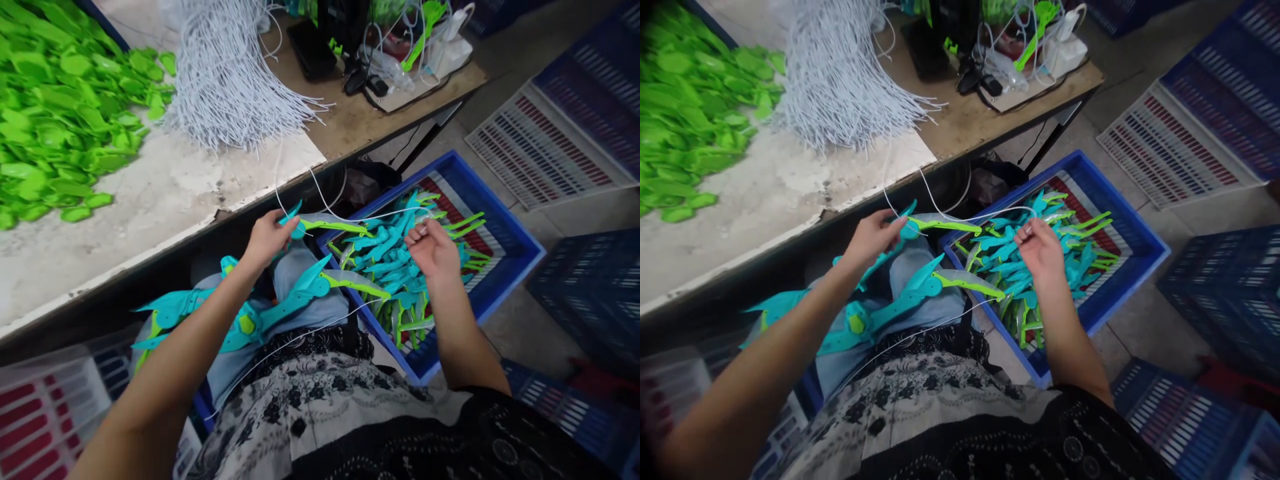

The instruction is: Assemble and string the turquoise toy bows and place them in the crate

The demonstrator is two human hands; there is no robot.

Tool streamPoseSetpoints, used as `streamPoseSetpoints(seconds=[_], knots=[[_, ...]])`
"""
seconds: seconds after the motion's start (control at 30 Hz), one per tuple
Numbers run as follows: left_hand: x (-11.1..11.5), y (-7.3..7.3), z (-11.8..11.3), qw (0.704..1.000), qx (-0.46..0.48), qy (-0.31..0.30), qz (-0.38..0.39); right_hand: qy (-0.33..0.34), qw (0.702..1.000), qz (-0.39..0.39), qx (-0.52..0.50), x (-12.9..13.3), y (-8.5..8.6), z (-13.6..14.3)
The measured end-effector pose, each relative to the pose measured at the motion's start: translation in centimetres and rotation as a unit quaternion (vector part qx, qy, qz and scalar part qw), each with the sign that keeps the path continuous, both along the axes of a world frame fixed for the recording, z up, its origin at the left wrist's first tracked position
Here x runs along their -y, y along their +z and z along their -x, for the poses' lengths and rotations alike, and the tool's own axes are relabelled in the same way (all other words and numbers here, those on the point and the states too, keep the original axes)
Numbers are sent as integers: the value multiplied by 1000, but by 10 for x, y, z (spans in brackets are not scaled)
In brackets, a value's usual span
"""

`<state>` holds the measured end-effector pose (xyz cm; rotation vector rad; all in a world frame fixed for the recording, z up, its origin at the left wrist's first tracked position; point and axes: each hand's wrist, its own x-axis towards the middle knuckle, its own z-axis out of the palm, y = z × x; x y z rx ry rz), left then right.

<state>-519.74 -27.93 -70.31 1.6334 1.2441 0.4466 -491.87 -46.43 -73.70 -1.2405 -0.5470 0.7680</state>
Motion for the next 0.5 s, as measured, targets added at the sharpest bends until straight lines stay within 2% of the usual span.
streamPoseSetpoints(seconds=[0.03, 0.1, 0.17, 0.23, 0.3, 0.37, 0.43, 0.5], knots=[[-9, -3, -12, 1000, 16, 9, 8, -18, 1000, -19, -5, -1, 5, -6], [-20, -5, -22, 999, 39, 18, 26, -58, 997, -55, -23, -3, 9, -15], [-24, -2, -18, 998, 50, 17, 34, -76, 995, -59, -39, -7, 5, -19], [-25, 8, -8, 998, 52, 5, 31, -64, 997, -35, -41, -18, -2, -20], [-26, 26, 2, 998, 60, -10, 30, -36, 999, -6, -27, -37, -4, -23], [-35, 52, 10, 998, 59, -4, 15, -14, 1000, 1, -5, -62, 7, -35], [-54, 84, 14, 998, 21, 35, -57, -19, 999, -22, 19, -88, 32, -55], [-85, 116, 15, 979, -44, 96, -174, -72, 993, -83, 44, -110, 65, -78]])
